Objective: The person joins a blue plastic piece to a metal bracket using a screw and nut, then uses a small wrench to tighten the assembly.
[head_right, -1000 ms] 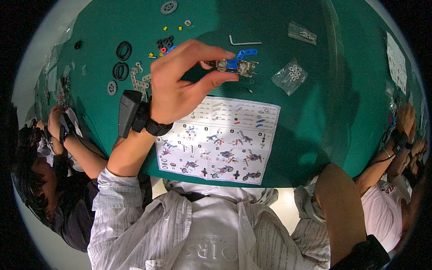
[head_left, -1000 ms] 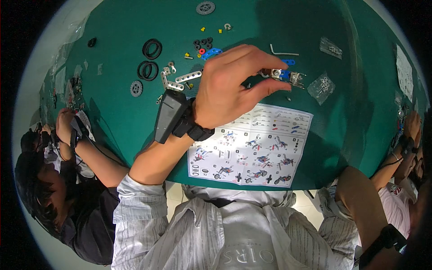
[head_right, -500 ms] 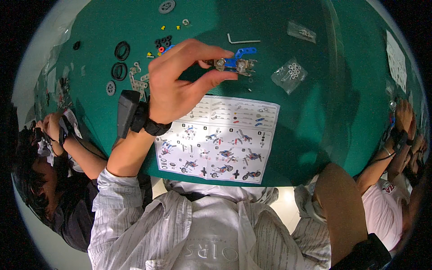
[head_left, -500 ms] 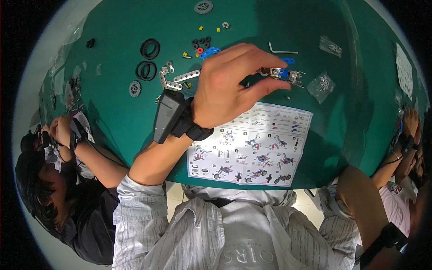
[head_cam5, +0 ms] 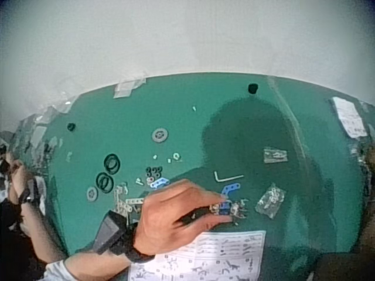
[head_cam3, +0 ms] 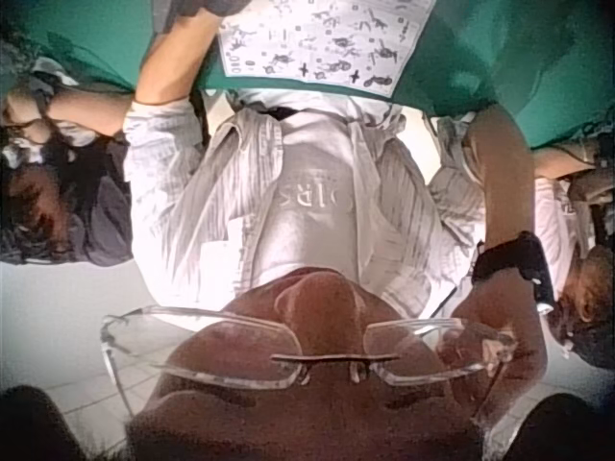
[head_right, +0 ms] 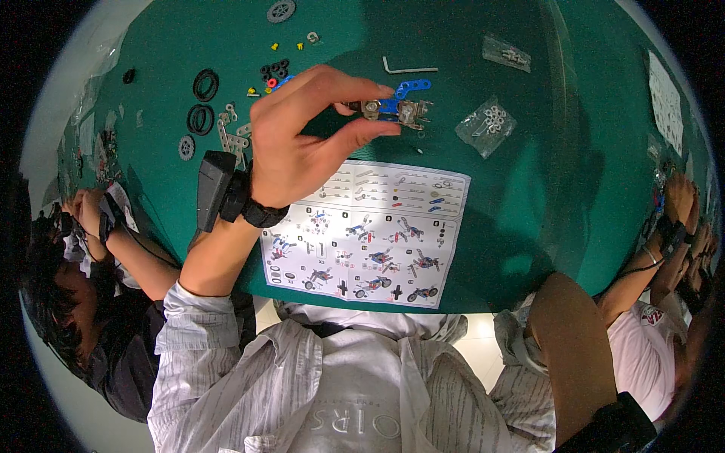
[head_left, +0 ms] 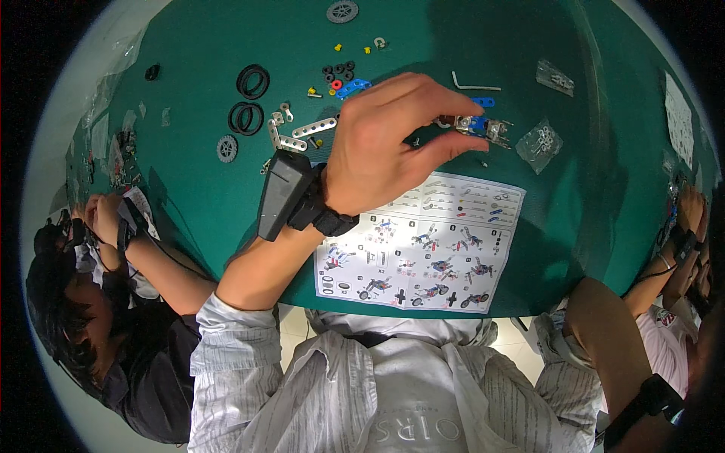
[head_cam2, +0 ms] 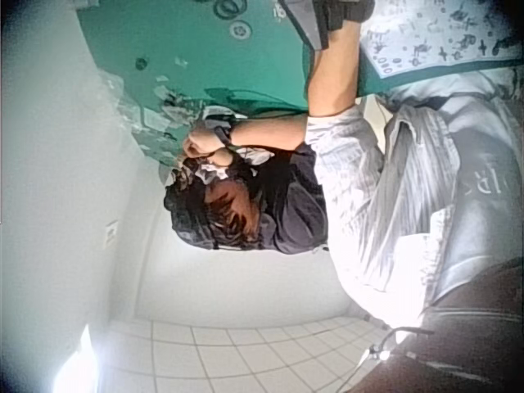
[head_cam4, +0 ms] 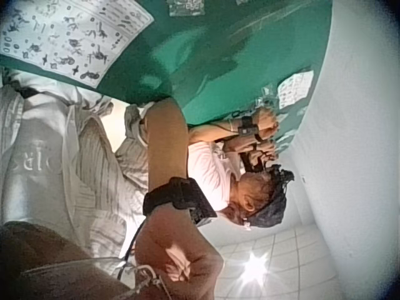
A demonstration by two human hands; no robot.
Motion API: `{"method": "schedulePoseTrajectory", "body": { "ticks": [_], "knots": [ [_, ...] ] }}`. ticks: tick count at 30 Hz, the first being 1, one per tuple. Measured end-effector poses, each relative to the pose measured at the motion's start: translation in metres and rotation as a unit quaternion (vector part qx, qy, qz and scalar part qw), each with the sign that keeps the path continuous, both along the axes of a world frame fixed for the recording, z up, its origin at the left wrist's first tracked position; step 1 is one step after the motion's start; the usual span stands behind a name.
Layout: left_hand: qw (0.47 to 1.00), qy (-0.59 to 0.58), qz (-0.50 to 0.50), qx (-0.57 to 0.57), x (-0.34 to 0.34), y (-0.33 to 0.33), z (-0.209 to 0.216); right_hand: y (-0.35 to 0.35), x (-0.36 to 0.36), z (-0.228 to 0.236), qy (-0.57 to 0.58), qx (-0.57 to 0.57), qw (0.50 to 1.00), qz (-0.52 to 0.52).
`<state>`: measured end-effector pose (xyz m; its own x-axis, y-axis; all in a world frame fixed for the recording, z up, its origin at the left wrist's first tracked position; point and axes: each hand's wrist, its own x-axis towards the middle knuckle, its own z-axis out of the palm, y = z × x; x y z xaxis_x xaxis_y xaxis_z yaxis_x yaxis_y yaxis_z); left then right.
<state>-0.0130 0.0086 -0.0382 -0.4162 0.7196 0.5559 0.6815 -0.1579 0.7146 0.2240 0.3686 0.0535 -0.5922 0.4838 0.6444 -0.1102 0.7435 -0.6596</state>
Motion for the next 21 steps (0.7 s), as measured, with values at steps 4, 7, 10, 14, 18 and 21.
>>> {"method": "schedulePoseTrajectory", "body": {
  "ticks": [4,7,10,14,18,21],
  "knots": [
    [1.000,-0.007,-0.004,-0.004,0.000,0.001,-0.001,0.002,0.000,-0.005,-0.007,-0.003,1.000,-0.002],
    [1.000,-0.007,-0.005,-0.003,0.000,0.001,-0.001,0.004,-0.003,-0.005,-0.008,-0.001,1.000,-0.002],
    [1.000,-0.001,-0.004,0.001,0.000,0.001,0.000,0.003,-0.007,-0.007,-0.013,0.002,1.000,-0.001],
    [1.000,-0.002,-0.002,-0.003,0.000,0.001,0.001,0.000,-0.014,-0.008,-0.020,0.009,1.000,-0.002],
    [1.000,-0.003,0.005,0.002,0.000,0.000,0.001,-0.007,-0.030,-0.007,-0.029,0.022,0.999,0.008],
    [1.000,-0.003,0.003,0.000,0.001,0.002,0.001,-0.016,-0.050,-0.002,-0.046,0.029,0.998,0.027]
  ]
}}
